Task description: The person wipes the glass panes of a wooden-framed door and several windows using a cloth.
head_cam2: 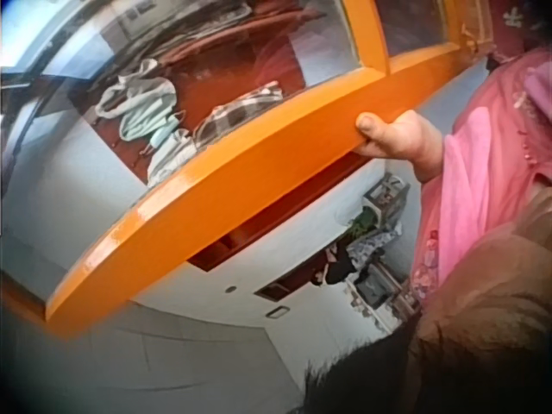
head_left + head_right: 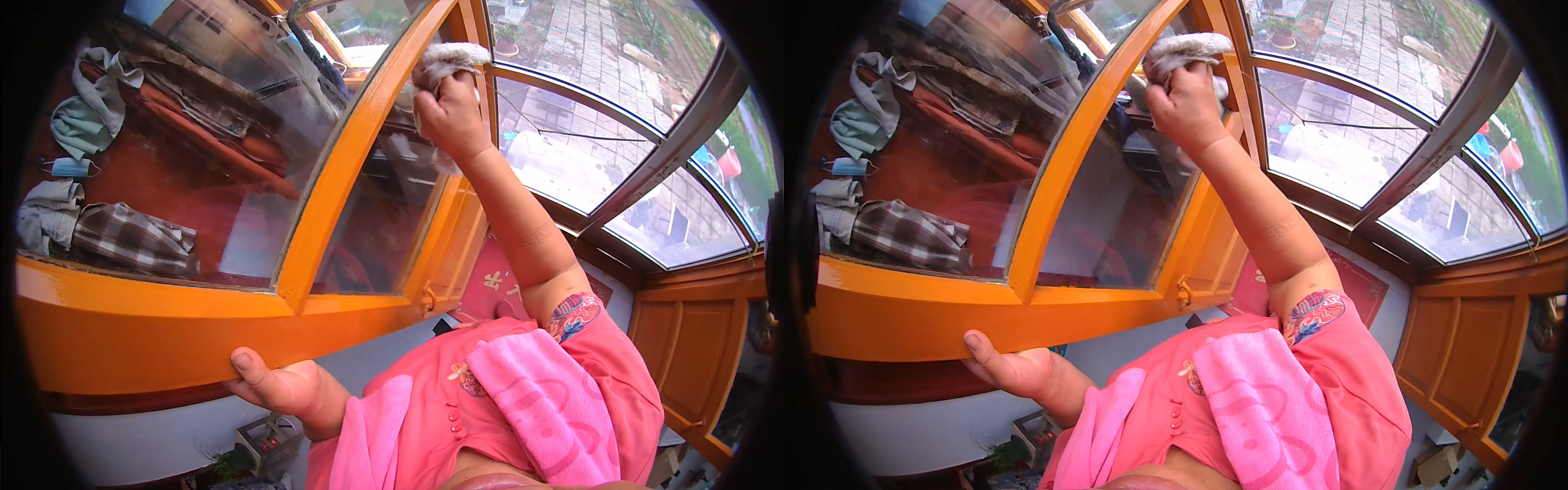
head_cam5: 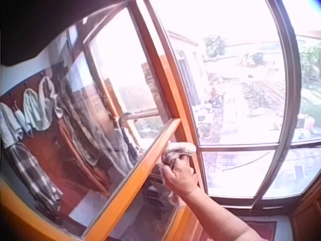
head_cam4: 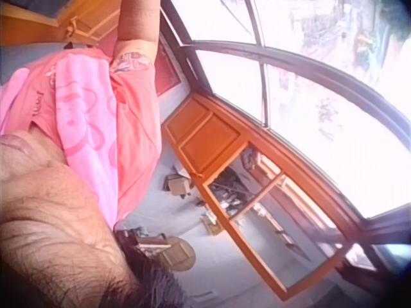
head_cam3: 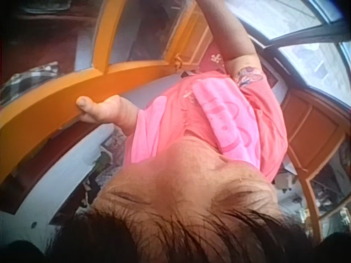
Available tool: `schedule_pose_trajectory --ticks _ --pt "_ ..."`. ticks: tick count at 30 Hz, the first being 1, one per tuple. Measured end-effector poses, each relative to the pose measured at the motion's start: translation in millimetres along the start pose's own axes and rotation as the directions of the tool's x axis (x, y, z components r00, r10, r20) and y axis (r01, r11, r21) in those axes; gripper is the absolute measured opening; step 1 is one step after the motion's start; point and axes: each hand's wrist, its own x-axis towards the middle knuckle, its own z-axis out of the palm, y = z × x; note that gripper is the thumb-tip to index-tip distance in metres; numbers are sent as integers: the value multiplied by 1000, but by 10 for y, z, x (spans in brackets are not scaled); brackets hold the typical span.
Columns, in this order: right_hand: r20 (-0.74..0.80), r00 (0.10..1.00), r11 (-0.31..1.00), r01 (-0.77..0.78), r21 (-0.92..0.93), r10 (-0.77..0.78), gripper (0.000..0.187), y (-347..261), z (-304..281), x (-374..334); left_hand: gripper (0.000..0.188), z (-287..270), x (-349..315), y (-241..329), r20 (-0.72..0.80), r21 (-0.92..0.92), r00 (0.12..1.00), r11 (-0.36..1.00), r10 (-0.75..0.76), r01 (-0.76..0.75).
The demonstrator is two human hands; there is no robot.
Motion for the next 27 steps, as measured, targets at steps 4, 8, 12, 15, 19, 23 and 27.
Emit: schedule_pose_trajectory --ticks 4,8,12,15,19,23,27 --pt "104 976 981 195 -9 -193 19 -317 42 -561 62 -35 29 -28 47 -17 999 1000 1 0" --pt "242 931 962 265 63 -272 30 -660 -68 -759 60 -6 58 -5 27 -20 1000 1000 -9 10" --pt "80 987 988 -143 57 139 25 -134 15 -305 57 -28 47 -36 44 -49 999 998 -26 28" --pt "7 1000 999 29 -40 -28 25 -28 34 -357 56 -90 37 -69 97 -62 995 998 -17 23" --pt "228 924 946 322 -34 -306 28 -562 51 -1101 55 -62 48 -71 126 -59 992 998 -23 30" --pt "342 826 893 407 191 -449 30 -1030 -72 -1422 50 -71 4 -49 69 -39 995 997 -67 70" --pt "219 972 995 -95 27 87 23 -587 -37 -1419 44 -81 21 -27 157 -99 986 993 -52 68"
